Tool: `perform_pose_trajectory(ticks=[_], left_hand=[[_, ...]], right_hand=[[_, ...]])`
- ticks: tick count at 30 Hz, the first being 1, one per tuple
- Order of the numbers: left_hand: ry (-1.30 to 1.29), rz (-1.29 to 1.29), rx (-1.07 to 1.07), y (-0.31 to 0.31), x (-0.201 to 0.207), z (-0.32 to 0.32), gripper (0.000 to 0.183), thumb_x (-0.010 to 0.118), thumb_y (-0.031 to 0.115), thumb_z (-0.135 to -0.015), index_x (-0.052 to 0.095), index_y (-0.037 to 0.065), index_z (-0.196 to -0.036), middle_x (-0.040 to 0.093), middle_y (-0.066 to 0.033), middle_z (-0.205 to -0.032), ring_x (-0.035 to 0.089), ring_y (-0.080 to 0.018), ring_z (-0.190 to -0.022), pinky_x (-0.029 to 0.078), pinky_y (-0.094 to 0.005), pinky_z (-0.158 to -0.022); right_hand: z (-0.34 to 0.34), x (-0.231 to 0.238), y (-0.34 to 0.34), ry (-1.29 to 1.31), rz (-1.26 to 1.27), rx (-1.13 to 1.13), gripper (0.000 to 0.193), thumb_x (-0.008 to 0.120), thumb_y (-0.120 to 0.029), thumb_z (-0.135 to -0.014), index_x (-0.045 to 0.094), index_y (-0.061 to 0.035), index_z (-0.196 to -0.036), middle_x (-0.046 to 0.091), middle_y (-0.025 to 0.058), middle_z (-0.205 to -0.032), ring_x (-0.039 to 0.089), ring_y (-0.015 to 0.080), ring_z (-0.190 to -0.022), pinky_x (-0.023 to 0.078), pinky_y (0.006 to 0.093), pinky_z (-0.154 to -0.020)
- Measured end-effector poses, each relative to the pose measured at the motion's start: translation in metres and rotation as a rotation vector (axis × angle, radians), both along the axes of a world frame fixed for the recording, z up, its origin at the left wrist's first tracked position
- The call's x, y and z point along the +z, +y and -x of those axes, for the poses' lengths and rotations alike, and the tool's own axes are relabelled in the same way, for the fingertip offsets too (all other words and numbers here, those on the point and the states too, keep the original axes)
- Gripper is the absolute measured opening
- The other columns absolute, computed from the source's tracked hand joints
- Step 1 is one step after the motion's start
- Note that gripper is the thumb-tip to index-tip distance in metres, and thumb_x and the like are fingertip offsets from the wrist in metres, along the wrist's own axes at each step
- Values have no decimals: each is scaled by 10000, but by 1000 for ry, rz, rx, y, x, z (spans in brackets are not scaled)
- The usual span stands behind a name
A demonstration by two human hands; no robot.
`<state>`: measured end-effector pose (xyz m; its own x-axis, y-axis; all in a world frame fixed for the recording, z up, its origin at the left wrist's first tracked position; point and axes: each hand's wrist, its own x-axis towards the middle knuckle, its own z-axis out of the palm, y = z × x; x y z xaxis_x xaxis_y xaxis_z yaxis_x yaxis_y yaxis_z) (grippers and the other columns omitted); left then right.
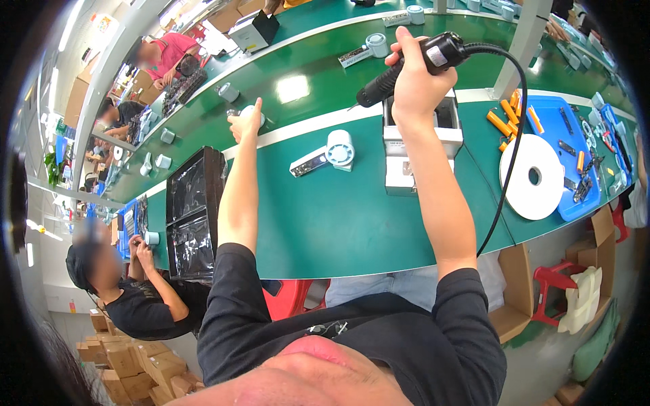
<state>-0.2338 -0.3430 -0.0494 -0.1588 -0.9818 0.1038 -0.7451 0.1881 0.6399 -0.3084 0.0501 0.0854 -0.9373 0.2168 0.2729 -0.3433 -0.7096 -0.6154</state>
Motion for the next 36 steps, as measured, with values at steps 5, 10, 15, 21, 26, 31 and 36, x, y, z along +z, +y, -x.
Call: perform_pose_trajectory(ticks=[5,10,15,21,26,31,36], left_hand=[[25,27,-52,-18,-1,-22,1108,909,571,-684,472,-138,-1414,670,-318,-1320,675,-420,-1235,531,-467,-1072],[478,-9,-488,24,33,-91,636,830,142,-789,582,-78,-1333,678,-173,-1248,676,-242,-1113,549,-362,-975],[490,-116,-862,126,100,-175,549,765,13,-666,657,-2,-1205,693,-83,-1116,676,-188,-1033,547,-313,-929],[248,-380,-1538,203,82,-168,563,678,24,-598,679,-3,-1161,689,-59,-1092,656,-186,-1055,517,-313,-963],[199,-636,-1746,243,39,-130,582,616,-82,-631,611,13,-1205,666,-105,-1237,618,-225,-1231,462,-372,-1127],[153,-246,-1728,253,38,-142,665,585,-128,-660,607,55,-1298,593,-148,-1333,500,-356,-1396,367,-443,-1230],[253,249,-1312,296,40,-182,539,659,-78,-698,691,99,-1206,572,-158,-1300,485,-416,-1308,386,-520,-1154]], right_hand=[[-4,2,-5,-16,42,32,194,837,-85,-899,660,-34,-837,715,80,-775,658,153,-601,527,297,-605],[-2,6,3,-19,66,17,191,824,-74,-910,660,-31,-823,713,72,-762,651,139,-594,521,290,-603],[-6,20,20,14,68,3,167,828,-55,-879,662,-31,-888,698,101,-785,649,194,-623,522,330,-625],[-16,44,74,79,99,66,154,731,-106,-944,697,29,-877,672,109,-800,630,203,-661,536,358,-676],[-65,74,91,304,-19,14,144,723,-152,-984,651,-30,-963,666,79,-832,595,144,-610,514,282,-606],[-59,67,124,444,-200,259,153,730,-119,-964,687,25,-993,673,90,-796,616,167,-599,522,292,-598],[-60,66,120,474,-237,234,153,728,-119,-965,686,25,-994,671,89,-794,613,164,-596,520,289,-595]])
